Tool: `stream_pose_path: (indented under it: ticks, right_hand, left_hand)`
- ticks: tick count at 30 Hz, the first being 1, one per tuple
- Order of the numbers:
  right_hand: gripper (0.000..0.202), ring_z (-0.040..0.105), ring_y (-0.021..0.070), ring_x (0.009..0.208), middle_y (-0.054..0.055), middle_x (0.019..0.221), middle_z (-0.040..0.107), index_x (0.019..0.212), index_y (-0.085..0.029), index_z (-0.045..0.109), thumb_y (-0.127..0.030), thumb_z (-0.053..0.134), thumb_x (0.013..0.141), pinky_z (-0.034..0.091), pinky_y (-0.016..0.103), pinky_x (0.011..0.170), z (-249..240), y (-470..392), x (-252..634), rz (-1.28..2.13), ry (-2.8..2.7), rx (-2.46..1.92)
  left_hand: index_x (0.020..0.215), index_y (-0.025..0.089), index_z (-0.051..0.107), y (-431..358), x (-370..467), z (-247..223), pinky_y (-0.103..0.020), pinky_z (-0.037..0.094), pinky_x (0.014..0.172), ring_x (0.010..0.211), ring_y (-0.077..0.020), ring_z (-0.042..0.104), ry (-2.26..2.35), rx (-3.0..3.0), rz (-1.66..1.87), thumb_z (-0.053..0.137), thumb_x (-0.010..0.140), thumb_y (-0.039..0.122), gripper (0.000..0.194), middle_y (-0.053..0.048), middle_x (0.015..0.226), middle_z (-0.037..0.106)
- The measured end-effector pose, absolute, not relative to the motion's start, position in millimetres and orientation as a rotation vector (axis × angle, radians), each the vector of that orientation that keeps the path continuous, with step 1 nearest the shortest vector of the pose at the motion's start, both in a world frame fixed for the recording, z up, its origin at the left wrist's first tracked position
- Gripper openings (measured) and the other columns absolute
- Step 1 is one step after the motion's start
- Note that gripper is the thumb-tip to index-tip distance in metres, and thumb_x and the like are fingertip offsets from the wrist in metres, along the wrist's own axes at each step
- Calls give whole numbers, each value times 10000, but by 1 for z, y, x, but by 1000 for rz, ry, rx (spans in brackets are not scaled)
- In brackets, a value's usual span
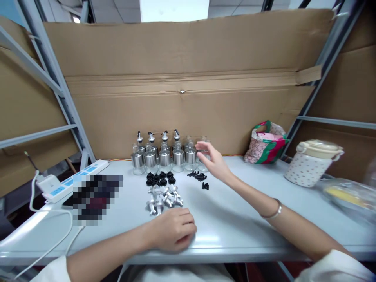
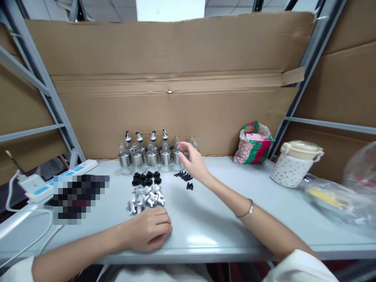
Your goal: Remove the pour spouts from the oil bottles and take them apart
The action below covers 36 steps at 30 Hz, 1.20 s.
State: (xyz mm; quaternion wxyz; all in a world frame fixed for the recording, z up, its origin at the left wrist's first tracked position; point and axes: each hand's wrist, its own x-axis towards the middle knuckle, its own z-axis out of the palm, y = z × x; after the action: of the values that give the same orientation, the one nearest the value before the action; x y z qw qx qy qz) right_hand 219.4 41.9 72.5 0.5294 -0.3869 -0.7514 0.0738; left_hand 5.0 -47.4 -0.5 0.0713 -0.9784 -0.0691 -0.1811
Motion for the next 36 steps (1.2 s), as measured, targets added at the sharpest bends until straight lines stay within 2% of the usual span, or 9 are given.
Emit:
stream_pose_path:
  ticks: [5, 11, 15, 18, 20, 23, 28, 33, 36]
  right_hand:
    - [360, 609, 171, 1058, 145, 1182, 626, 1201, -109, 515, -197, 528, 852, 463, 300, 939, 121, 109, 189, 74, -1833, -1286]
    - [237, 629, 298, 1031, 216, 1012, 687, 952, -71, 670, -254, 570, 839, 468, 385, 890, 135, 172, 151, 76, -1799, -1558]
    - [273, 604, 332, 1067, 267, 1098, 640, 1017, -52, 645, -254, 563, 852, 466, 426, 865, 131, 185, 148, 28, -1753, -1650]
    - [277, 622, 300, 1011, 258, 1070, 643, 990, -38, 640, -270, 600, 844, 474, 421, 843, 128, 188, 149, 37, -1770, -1677]
    - [253, 635, 231, 947, 165, 1031, 662, 964, -74, 637, -300, 603, 856, 490, 403, 836, 127, 189, 149, 49, -1802, -1662]
    - [239, 624, 173, 889, 78, 986, 661, 964, -113, 622, -332, 567, 887, 492, 377, 819, 127, 188, 148, 45, -1812, -1601]
    - [247, 579, 218, 985, 155, 1068, 638, 1037, -122, 581, -255, 391, 952, 414, 364, 832, 153, 187, 153, -30, -1671, -1447]
    - [221, 528, 155, 890, 35, 953, 621, 941, -274, 468, -445, 330, 968, 403, 327, 825, 198, 156, 172, -22, -1406, -748]
    - [198, 531, 123, 746, -15, 845, 570, 853, -300, 401, -471, 383, 950, 433, 286, 688, 209, 110, 178, 192, -1296, -401]
  left_hand:
    - [766, 175, 532, -43, 7, -4, -236, 368, 534, 590, -122, 503, -320, -3054, -528, 469, 783, 136, 76, -18, 664, 569]
    - [766, 172, 542, -42, 5, -4, -229, 383, 558, 599, -124, 525, -353, -3088, -562, 442, 794, 126, 114, -17, 659, 581]
    - [776, 168, 557, -43, 6, -4, -231, 388, 563, 599, -126, 537, -356, -3098, -580, 452, 785, 123, 114, -20, 670, 601]
    - [779, 163, 565, -43, 6, -4, -231, 392, 570, 599, -125, 541, -354, -3110, -584, 454, 788, 122, 118, -24, 676, 609]
    - [783, 160, 570, -42, 6, -5, -231, 395, 576, 602, -125, 543, -349, -3113, -598, 452, 790, 120, 125, -25, 676, 610]
    - [795, 160, 577, -41, 5, -6, -230, 402, 592, 616, -126, 552, -336, -3123, -611, 445, 803, 124, 137, -27, 688, 619]
    - [819, 158, 590, -41, 5, -6, -232, 414, 610, 639, -132, 573, -352, -3151, -613, 436, 818, 141, 155, -37, 714, 643]
    - [879, 153, 589, -42, 6, -4, -237, 439, 669, 706, -144, 600, -445, -3241, -613, 437, 817, 141, 165, -50, 778, 660]
    - [1033, 167, 526, -41, 3, -4, -236, 445, 644, 668, -133, 574, -591, -3355, -632, 494, 835, 232, 210, -24, 782, 619]
